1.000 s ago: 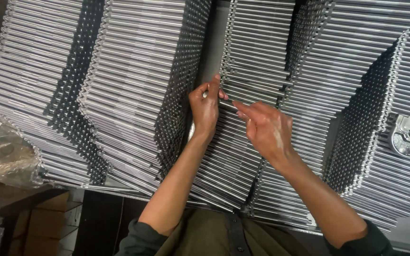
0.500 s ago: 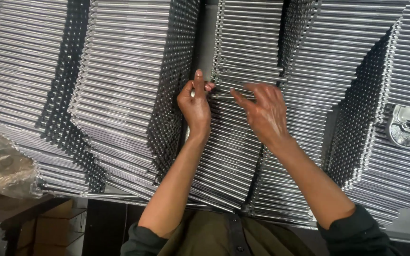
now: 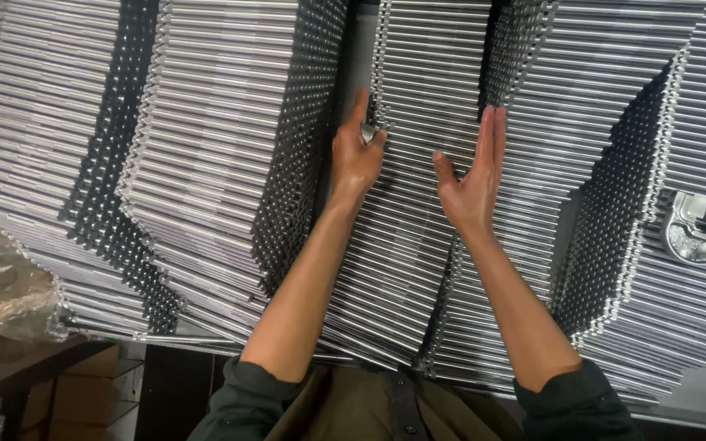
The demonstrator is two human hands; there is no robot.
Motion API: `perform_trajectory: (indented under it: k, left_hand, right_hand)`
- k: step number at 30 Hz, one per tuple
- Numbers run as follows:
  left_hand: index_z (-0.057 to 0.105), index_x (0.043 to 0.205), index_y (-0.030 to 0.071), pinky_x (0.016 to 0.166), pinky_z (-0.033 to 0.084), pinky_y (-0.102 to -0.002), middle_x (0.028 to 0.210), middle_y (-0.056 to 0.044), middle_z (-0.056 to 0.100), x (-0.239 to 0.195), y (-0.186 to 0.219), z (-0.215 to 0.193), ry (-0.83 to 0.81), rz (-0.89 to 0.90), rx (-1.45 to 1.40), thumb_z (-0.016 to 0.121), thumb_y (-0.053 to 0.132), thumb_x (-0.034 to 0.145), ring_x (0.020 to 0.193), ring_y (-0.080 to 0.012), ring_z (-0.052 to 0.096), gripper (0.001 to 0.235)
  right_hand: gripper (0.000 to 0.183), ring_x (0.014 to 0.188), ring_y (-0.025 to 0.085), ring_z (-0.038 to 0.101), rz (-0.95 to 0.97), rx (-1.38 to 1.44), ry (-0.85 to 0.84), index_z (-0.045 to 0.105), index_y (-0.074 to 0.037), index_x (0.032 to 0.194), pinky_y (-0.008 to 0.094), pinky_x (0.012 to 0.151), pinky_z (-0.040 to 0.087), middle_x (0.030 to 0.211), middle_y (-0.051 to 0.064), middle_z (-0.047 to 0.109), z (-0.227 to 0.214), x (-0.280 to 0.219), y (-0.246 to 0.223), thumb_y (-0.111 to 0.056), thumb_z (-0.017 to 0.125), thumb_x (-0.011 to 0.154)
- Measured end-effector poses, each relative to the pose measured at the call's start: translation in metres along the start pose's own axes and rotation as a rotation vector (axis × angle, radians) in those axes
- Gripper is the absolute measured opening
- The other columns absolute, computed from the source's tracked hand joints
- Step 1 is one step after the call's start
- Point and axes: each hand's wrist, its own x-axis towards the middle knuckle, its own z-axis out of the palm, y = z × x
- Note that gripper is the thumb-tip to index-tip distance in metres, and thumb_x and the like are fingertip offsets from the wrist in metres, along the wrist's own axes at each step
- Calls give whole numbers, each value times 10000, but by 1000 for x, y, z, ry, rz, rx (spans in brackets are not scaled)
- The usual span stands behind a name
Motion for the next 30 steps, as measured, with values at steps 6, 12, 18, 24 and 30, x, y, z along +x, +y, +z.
perform_trajectory:
  k: [6, 12, 18, 24, 30]
  left_hand:
    - [537, 1501, 203, 1146, 424, -427, 1497, -151, 562, 7, -14, 5, -71, -66, 12, 719, 45, 862, 1391, -332, 515, 683]
    - [537, 1500, 187, 1080, 478, -438, 1448, -186, 602, 5, -11, 1, -57, -98, -14, 687, 47, 873, 1332, -361, 574, 660]
    - [515, 1517, 186, 1111, 455, -446, 1469, -193, 579, -1, -5, 3, -61, -116, 17, 673, -3, 861, 1352, -367, 553, 701]
    - [508, 1527, 194, 1137, 432, -447, 1498, -177, 548, 0, -8, -1, -85, -99, 30, 686, -20, 873, 1373, -343, 532, 711]
    - [602, 1438, 140, 1160, 412, -490, 1524, -140, 533, -34, 40, -33, 14, 80, -100, 645, -98, 905, 1424, -349, 471, 585]
  right_hand:
    - [898, 1584, 356, 116, 22, 261, -88, 204, -99, 1661, 518, 1300, 110, 1717, 162, 130, -8, 4, 10, -11, 761, 963]
    - [880, 1583, 358, 84, 43, 286, -58, 154, -85, 1664, 531, 1303, 112, 1715, 154, 105, 2, 8, 23, 18, 712, 991]
    - [960, 1597, 352, -44, 56, 548, -162, -6, -174, 1680, 555, 1317, 30, 1745, 137, -31, -3, 10, 5, 56, 649, 1015]
    - [960, 1587, 362, -55, 37, 526, -221, 15, -162, 1681, 556, 1294, -18, 1738, 177, -22, -25, 10, 9, 12, 667, 998]
    - [848, 1574, 348, 78, 151, -362, 304, 226, -240, 1688, 539, 1315, 226, 1704, 90, 65, -64, 11, 95, -57, 791, 1082]
